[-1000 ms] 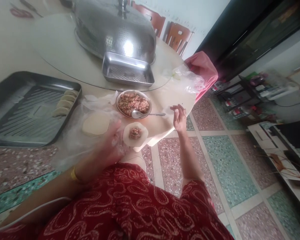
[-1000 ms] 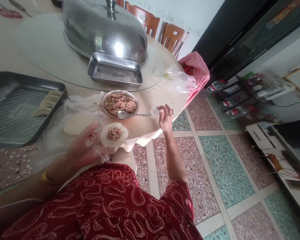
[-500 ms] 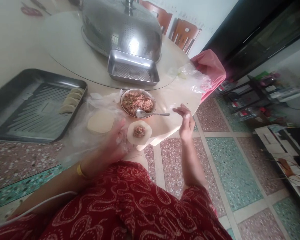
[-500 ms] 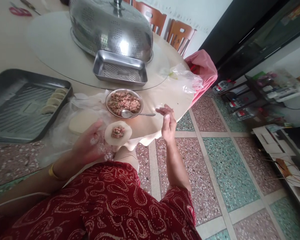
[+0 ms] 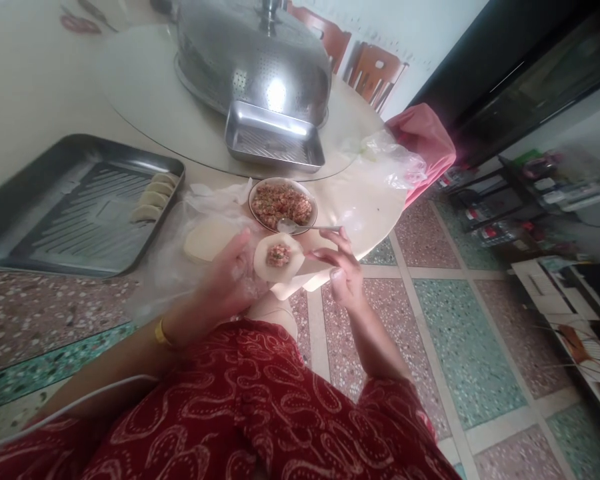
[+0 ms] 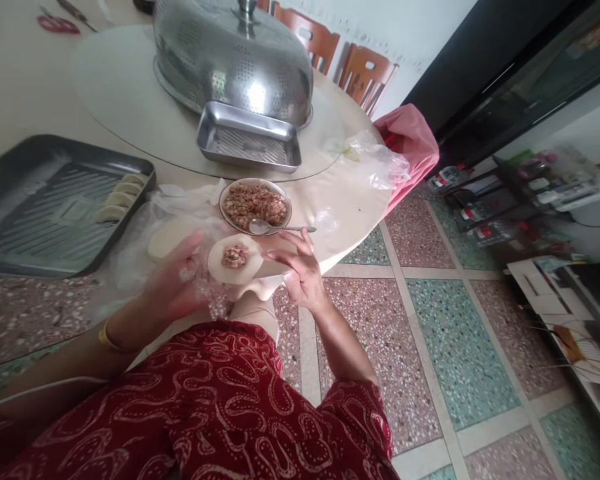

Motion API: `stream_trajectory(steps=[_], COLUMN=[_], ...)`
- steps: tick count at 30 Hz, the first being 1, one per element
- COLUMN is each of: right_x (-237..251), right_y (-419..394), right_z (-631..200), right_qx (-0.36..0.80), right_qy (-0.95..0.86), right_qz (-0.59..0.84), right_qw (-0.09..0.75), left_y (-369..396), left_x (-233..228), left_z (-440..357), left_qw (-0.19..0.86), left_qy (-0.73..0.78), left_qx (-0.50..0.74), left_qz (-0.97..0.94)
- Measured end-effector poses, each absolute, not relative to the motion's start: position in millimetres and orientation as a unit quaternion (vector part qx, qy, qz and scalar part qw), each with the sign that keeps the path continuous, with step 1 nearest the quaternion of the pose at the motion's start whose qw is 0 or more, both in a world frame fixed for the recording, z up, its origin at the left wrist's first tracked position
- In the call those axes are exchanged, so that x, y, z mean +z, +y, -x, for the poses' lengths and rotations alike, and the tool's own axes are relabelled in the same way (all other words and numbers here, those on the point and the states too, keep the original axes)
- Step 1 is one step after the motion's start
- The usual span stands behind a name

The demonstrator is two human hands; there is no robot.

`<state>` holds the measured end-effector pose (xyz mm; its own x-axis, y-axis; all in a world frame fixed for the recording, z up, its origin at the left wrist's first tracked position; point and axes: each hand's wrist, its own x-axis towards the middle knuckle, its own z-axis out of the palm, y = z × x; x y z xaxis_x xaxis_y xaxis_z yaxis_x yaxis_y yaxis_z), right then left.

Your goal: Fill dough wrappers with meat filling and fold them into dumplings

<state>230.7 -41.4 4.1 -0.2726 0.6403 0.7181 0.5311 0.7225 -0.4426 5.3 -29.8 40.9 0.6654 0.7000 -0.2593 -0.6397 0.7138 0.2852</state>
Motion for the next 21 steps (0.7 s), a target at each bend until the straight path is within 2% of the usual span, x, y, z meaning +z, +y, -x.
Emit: stream_trajectory(steps=[6, 12, 14, 17, 21], right_x=[1.6, -0.2, 2.2, 3.6, -5.7], right_y=[-44.6, -46.4, -38.2, -17.6, 7.1], right_z=[-224.3, -223.0, -232.2, -261.1, -306.6], right_qx=[0.001, -0.027, -0.054, -0.102, -0.098], right_qy=[-0.807, -0.793, -0.775, -0.697, -0.642], right_qz=[0.36, 0.347, 0.396, 0.546, 0.655], right_qw=[0.469, 0.5, 0.49, 0.453, 0.386], left_y=[-25.6, -22.0, -21.4, -21.7, -22.2], left_x=[43.1, 43.8, 43.3, 43.2, 42.6], left_z=[-3.5, 0.9, 1.5, 1.5, -0.7], left_qw=[0.914, 0.889, 0.889, 0.883, 0.869], left_qy=[0.172, 0.195, 0.198, 0.218, 0.232], left_qx=[0.36, 0.409, 0.406, 0.409, 0.434], left_qz=[-0.076, -0.066, -0.073, -0.073, -0.059])
